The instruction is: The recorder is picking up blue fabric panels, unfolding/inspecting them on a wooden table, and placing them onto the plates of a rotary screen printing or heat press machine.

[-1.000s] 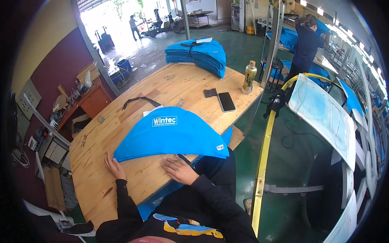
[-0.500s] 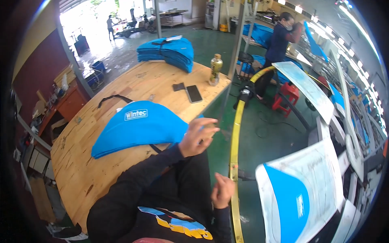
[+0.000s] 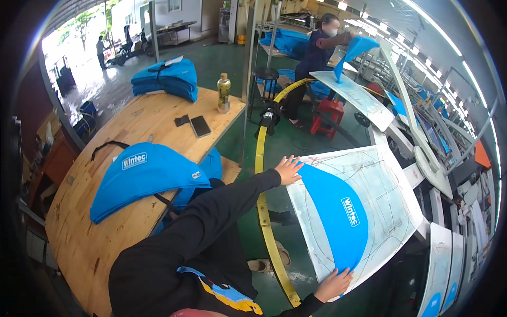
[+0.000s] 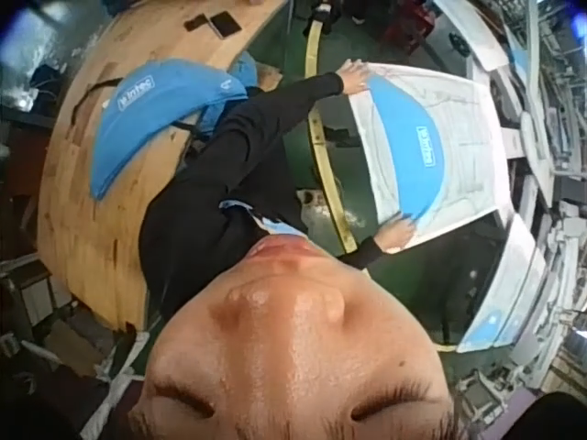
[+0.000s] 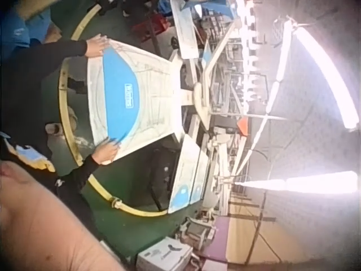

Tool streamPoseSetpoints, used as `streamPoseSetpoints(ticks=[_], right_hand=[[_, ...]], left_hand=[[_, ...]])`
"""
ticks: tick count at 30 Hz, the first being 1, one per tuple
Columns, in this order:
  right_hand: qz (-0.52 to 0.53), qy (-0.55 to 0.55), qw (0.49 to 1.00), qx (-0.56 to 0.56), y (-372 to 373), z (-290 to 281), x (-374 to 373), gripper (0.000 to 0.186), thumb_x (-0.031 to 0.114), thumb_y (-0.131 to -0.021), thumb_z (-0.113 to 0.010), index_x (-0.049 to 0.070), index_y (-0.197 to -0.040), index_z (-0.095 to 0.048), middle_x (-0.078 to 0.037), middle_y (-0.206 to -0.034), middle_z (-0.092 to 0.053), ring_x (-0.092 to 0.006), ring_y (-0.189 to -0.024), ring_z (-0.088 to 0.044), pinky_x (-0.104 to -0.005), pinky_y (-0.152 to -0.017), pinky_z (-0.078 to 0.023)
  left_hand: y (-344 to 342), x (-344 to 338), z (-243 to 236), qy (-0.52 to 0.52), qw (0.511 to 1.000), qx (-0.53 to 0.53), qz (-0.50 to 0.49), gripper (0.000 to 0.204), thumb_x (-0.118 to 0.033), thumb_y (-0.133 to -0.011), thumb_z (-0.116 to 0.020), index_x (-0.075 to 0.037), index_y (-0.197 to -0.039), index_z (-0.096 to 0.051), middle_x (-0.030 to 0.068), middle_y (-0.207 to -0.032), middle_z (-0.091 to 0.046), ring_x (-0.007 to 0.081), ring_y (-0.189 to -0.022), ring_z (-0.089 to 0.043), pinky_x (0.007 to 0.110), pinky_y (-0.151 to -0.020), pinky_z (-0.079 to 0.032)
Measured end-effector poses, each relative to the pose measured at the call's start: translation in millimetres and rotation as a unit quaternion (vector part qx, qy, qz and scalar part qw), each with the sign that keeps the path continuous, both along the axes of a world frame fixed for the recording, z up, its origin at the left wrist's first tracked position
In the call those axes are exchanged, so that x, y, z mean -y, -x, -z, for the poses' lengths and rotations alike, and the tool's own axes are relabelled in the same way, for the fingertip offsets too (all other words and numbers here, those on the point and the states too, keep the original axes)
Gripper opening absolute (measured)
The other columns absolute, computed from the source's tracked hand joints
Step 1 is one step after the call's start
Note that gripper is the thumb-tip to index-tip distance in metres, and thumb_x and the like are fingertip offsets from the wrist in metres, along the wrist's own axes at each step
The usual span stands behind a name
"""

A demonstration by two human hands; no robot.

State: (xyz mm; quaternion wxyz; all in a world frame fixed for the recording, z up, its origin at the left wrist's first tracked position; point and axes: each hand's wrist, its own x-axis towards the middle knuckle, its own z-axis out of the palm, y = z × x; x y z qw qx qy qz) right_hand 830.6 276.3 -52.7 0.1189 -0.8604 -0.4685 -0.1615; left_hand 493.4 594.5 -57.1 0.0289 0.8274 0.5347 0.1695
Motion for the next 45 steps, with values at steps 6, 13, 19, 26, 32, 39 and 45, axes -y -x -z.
streamPoseSetpoints(ticks=[6,13,19,26,32,39,45], right_hand=[[0.029,-0.152,0.988,-0.027,7.5,-19.9,-4.4,0.036,0.028,-0.094,-0.056,0.006,-0.122,-0.057,-0.011,-0.117,-0.058,-0.0301,-0.107,-0.055,-0.0428,-0.089,-0.041],[0.094,-0.077,0.989,-0.089,-13.3,-22.6,-6.6,0.026,0.026,-0.089,-0.062,0.007,-0.107,-0.059,-0.01,-0.107,-0.063,-0.03,-0.1,-0.058,-0.0449,-0.084,-0.04],[-0.031,-0.269,0.953,-0.133,-9.4,-29.3,-16.1,0.02,0.015,-0.089,-0.062,0.001,-0.097,-0.05,-0.016,-0.091,-0.057,-0.0349,-0.089,-0.056,-0.043,-0.072,-0.043],[-0.196,-0.39,0.82,-0.371,94.8,-53.6,-56.6,0.024,0.019,-0.097,-0.057,0.001,-0.09,-0.042,-0.006,-0.082,-0.04,-0.0161,-0.076,-0.04,-0.0286,-0.066,-0.036],[-0.221,-0.411,0.784,-0.411,155.5,-89.8,-62.5,0.023,0.019,-0.097,-0.057,0.002,-0.09,-0.042,-0.004,-0.082,-0.04,-0.0142,-0.075,-0.04,-0.0281,-0.064,-0.035],[-0.369,-0.391,0.693,-0.48,199.0,-102.1,-45.9,0.018,0.019,-0.097,-0.057,0.007,-0.097,-0.043,0.0,-0.084,-0.04,-0.0088,-0.076,-0.039,-0.024,-0.066,-0.033],[-0.366,-0.244,0.465,-0.768,208.1,-111.4,-31.3,0.024,0.027,-0.099,-0.056,0.009,-0.11,-0.047,0.0,-0.089,-0.052,-0.0105,-0.081,-0.052,-0.0247,-0.072,-0.043]], left_hand=[[-6.9,-10.0,-17.2,-0.007,0.998,0.039,0.038,0.051,-0.038,-0.092,-0.053,-0.01,-0.135,-0.051,0.018,-0.133,-0.049,0.0397,-0.126,-0.043,0.05,-0.105,-0.033],[-32.1,-16.7,-20.7,-0.058,0.99,0.107,-0.065,0.038,-0.029,-0.085,-0.062,-0.013,-0.119,-0.062,0.0108,-0.109,-0.059,0.032,-0.107,-0.052,0.046,-0.091,-0.039],[-36.6,-14.3,-16.7,-0.072,0.981,0.171,-0.064,0.019,-0.028,-0.083,-0.063,-0.013,-0.094,-0.064,0.0075,-0.098,-0.064,0.0295,-0.104,-0.054,0.047,-0.092,-0.033],[-71.5,46.7,-12.8,0.11,0.924,0.333,0.153,0.028,-0.028,-0.091,-0.055,-0.003,-0.104,-0.058,0.0148,-0.096,-0.063,0.0297,-0.098,-0.058,0.041,-0.083,-0.045],[-84.4,147.4,-47.9,0.312,0.758,0.532,0.213,0.047,-0.024,-0.103,-0.038,0.005,-0.139,-0.039,0.0158,-0.13,-0.054,0.0212,-0.12,-0.05,0.032,-0.101,-0.039],[15.2,210.5,-73.2,0.291,0.73,0.549,0.285,0.046,-0.023,-0.102,-0.045,0.005,-0.138,-0.043,0.0109,-0.131,-0.054,0.0168,-0.122,-0.047,0.03,-0.105,-0.036],[167.7,320.3,-112.3,0.354,0.739,0.561,0.113,0.04,-0.03,-0.099,-0.054,0.003,-0.123,-0.056,0.0053,-0.111,-0.06,0.0117,-0.107,-0.052,0.028,-0.094,-0.042]])
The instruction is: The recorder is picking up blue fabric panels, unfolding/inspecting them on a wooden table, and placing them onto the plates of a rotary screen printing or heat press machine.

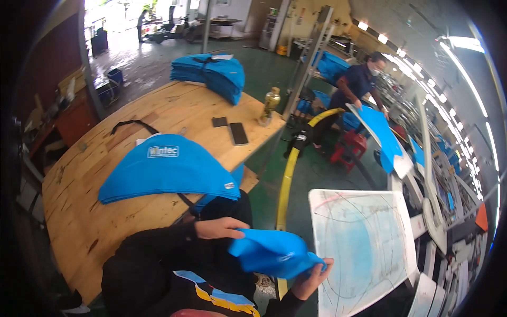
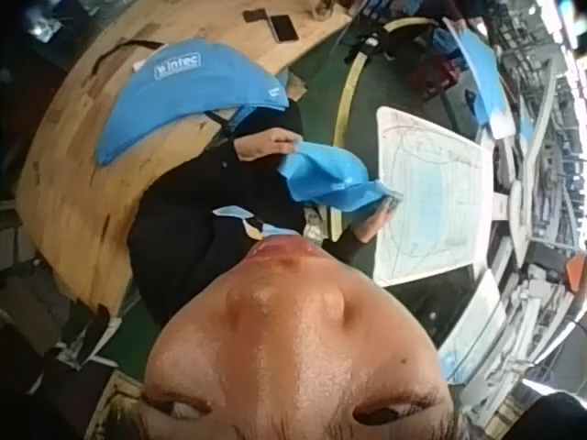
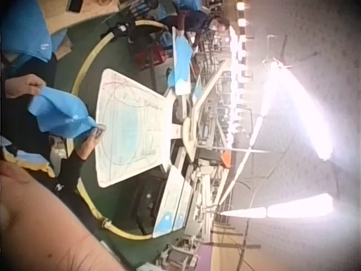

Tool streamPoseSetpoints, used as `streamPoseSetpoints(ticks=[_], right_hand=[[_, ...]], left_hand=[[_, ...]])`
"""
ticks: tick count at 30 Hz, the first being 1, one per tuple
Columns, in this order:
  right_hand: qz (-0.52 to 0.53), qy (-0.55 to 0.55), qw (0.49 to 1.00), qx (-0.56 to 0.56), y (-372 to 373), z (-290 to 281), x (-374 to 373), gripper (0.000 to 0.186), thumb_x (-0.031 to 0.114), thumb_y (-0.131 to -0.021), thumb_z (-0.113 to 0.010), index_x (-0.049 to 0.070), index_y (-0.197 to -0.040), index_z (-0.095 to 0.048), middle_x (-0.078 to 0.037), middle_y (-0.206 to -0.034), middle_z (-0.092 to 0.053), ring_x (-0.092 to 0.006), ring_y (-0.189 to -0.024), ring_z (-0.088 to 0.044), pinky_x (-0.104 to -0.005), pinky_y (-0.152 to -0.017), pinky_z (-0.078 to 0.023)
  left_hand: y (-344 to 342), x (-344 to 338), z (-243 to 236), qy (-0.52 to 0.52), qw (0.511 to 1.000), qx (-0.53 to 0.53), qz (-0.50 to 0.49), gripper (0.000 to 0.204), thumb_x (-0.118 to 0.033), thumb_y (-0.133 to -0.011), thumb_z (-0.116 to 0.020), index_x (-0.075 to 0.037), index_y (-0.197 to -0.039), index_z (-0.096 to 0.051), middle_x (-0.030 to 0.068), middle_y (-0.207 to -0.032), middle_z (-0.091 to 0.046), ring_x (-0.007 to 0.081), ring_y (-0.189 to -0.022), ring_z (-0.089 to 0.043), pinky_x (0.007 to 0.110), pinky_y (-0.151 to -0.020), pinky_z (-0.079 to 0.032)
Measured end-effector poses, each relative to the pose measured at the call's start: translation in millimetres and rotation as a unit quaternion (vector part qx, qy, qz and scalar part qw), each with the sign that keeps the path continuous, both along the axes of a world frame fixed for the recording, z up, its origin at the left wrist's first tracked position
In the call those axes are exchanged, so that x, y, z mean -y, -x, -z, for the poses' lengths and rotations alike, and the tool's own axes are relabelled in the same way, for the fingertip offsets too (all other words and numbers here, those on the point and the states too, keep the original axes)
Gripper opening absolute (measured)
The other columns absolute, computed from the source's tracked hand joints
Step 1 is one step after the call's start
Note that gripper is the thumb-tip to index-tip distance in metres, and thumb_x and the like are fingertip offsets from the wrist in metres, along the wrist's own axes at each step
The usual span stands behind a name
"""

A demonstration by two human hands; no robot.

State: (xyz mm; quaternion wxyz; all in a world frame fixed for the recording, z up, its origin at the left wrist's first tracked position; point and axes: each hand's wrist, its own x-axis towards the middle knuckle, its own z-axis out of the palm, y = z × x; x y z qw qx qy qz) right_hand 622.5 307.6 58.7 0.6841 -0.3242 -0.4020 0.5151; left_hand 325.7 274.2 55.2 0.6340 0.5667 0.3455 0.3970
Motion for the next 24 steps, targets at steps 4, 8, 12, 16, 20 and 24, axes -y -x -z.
streamPoseSetpoints(ticks=[4,8,12,16,20,24], right_hand=[[-0.225,0.088,0.966,-0.093,11.8,24.2,-25.0,0.028,0.033,-0.099,-0.053,0.009,-0.109,-0.045,-0.001,-0.082,-0.052,-0.0103,-0.075,-0.056,-0.0272,-0.066,-0.047],[-0.31,0.091,0.945,-0.046,120.6,-2.5,-54.3,0.021,0.027,-0.099,-0.053,0.008,-0.11,-0.051,-0.003,-0.094,-0.056,-0.0119,-0.087,-0.058,-0.0283,-0.076,-0.049],[-0.374,0.024,0.924,-0.079,227.6,-22.8,-98.2,0.02,0.024,-0.099,-0.055,0.01,-0.113,-0.054,-0.001,-0.102,-0.057,-0.0118,-0.096,-0.056,-0.0314,-0.084,-0.048],[-0.386,-0.036,0.919,-0.07,283.1,-44.5,-127.6,0.023,0.028,-0.099,-0.054,0.011,-0.114,-0.055,-0.001,-0.101,-0.062,-0.0127,-0.093,-0.061,-0.0311,-0.081,-0.05],[-0.4,-0.007,0.913,-0.079,311.2,-29.6,-123.1,0.016,0.025,-0.098,-0.057,0.01,-0.101,-0.054,0.002,-0.09,-0.057,-0.0081,-0.076,-0.058,-0.0259,-0.066,-0.05],[-0.426,0.047,0.903,-0.032,313.5,37.6,-139.8,0.012,0.024,-0.099,-0.055,0.012,-0.101,-0.057,0.003,-0.09,-0.06,-0.0079,-0.08,-0.061,-0.0259,-0.068,-0.052]], left_hand=[[70.4,113.5,-2.5,0.146,0.905,0.296,-0.266,0.044,-0.03,-0.093,-0.063,-0.002,-0.126,-0.053,0.0057,-0.114,-0.06,0.0177,-0.107,-0.057,0.036,-0.096,-0.046],[157.2,159.8,63.3,0.014,0.822,0.161,-0.546,0.047,-0.023,-0.093,-0.063,-0.005,-0.133,-0.047,0.0105,-0.121,-0.058,0.0211,-0.114,-0.056,0.039,-0.1,-0.044],[257.5,192.8,23.1,-0.093,0.691,0.268,-0.664,0.032,-0.023,-0.093,-0.063,-0.006,-0.119,-0.056,0.0126,-0.116,-0.06,0.0251,-0.114,-0.056,0.043,-0.104,-0.042],[290.2,205.3,-60.2,-0.193,0.724,0.327,-0.576,0.025,-0.027,-0.097,-0.057,-0.005,-0.109,-0.059,0.0097,-0.109,-0.062,0.0238,-0.11,-0.056,0.044,-0.103,-0.041],[337.2,243.6,-34.1,-0.18,0.695,0.298,-0.629,0.035,-0.029,-0.096,-0.059,0.003,-0.11,-0.056,0.0153,-0.113,-0.061,0.0273,-0.113,-0.055,0.044,-0.103,-0.04],[342.6,257.1,19.6,-0.056,0.709,0.256,-0.655,0.033,-0.026,-0.096,-0.058,0.0,-0.117,-0.054,0.0134,-0.115,-0.058,0.0235,-0.111,-0.056,0.041,-0.098,-0.045]])
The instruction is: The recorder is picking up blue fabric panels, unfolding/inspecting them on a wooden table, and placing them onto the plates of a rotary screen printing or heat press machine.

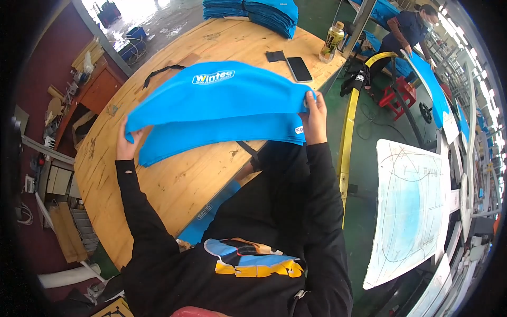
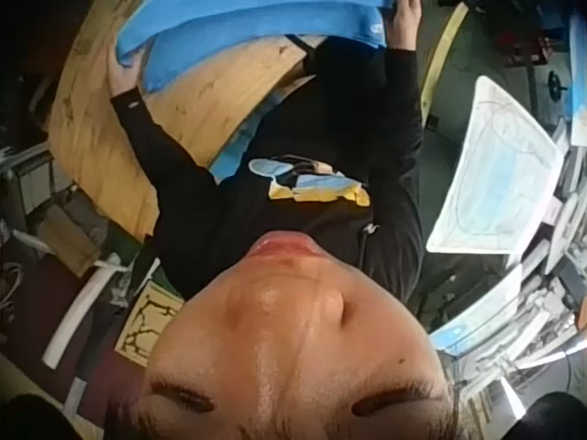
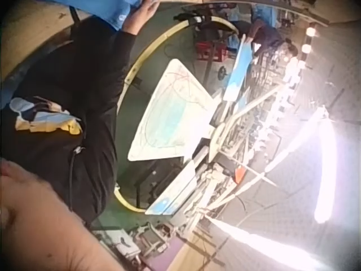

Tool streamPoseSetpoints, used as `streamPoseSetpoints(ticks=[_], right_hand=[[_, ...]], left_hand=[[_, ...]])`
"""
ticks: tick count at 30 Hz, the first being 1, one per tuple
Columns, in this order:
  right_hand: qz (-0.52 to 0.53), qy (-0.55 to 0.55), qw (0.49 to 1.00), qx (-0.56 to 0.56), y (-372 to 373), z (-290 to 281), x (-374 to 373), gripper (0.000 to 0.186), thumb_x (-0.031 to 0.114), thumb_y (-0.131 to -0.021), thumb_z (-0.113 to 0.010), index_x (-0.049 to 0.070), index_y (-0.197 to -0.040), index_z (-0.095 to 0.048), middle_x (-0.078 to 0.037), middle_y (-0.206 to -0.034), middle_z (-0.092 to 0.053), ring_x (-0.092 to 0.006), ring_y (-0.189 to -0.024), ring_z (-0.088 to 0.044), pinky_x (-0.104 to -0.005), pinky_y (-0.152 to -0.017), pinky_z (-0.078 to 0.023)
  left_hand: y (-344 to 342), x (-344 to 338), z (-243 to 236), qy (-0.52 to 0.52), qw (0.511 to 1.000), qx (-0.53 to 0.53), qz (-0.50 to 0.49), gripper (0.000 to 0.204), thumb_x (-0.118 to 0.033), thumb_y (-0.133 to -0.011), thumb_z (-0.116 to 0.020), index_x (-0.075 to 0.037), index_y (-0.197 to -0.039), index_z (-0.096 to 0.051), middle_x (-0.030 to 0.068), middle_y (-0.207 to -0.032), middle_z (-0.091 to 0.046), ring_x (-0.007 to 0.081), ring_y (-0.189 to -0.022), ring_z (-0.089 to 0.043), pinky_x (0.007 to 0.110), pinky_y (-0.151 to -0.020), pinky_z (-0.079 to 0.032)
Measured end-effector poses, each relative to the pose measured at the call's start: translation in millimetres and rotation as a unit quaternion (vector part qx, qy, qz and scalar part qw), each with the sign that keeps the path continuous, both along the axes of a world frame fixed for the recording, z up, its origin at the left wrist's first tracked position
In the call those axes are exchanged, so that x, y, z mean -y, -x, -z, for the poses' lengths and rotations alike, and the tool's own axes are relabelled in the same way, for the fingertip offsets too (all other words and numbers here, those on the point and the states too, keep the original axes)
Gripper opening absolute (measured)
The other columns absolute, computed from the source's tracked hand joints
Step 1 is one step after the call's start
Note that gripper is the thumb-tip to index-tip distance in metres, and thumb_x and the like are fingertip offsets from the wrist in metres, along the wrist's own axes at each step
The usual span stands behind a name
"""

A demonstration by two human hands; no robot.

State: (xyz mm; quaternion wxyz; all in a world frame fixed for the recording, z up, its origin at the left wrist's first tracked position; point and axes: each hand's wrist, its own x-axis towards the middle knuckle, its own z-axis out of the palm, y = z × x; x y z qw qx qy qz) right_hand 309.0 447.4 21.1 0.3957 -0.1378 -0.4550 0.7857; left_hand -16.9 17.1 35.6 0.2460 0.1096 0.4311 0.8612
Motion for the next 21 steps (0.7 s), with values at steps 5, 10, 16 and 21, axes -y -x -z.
streamPoseSetpoints(ticks=[5,10,16,21], right_hand=[[0.036,0.002,0.991,0.128,-4.1,27.2,7.2,0.014,0.027,-0.097,-0.059,0.013,-0.095,-0.055,0.005,-0.083,-0.051,-0.0068,-0.077,-0.054,-0.0276,-0.067,-0.049],[0.041,-0.016,0.989,0.141,-8.3,21.6,5.6,0.014,0.026,-0.097,-0.058,0.013,-0.096,-0.055,0.004,-0.083,-0.052,-0.0062,-0.076,-0.053,-0.0272,-0.067,-0.05],[0.051,-0.066,0.978,0.194,-19.8,33.0,5.5,0.015,0.023,-0.097,-0.058,0.008,-0.098,-0.055,0.002,-0.082,-0.052,-0.0073,-0.071,-0.055,-0.0256,-0.059,-0.053],[0.065,-0.068,0.978,0.188,-24.8,32.5,10.0,0.017,0.021,-0.097,-0.058,0.005,-0.1,-0.056,0.0,-0.081,-0.053,-0.0082,-0.068,-0.057,-0.0251,-0.058,-0.055]], left_hand=[[14.8,25.5,54.8,0.201,0.975,-0.066,0.062,0.035,-0.031,-0.096,-0.059,-0.003,-0.116,-0.055,0.0073,-0.106,-0.058,0.0161,-0.099,-0.057,0.032,-0.08,-0.053],[13.3,25.9,43.8,0.261,0.962,-0.051,0.065,0.03,-0.03,-0.096,-0.059,-0.005,-0.111,-0.057,0.0047,-0.099,-0.058,0.0117,-0.091,-0.056,0.028,-0.072,-0.051],[-0.6,23.9,29.7,0.373,0.919,-0.119,0.042,0.021,-0.03,-0.095,-0.061,-0.01,-0.094,-0.055,-0.0012,-0.081,-0.053,0.0063,-0.072,-0.052,0.022,-0.059,-0.042],[-11.0,28.4,23.5,0.408,0.894,-0.181,0.047,0.021,-0.03,-0.094,-0.063,-0.012,-0.09,-0.053,-0.0032,-0.074,-0.053,0.0045,-0.062,-0.048,0.021,-0.053,-0.037]])
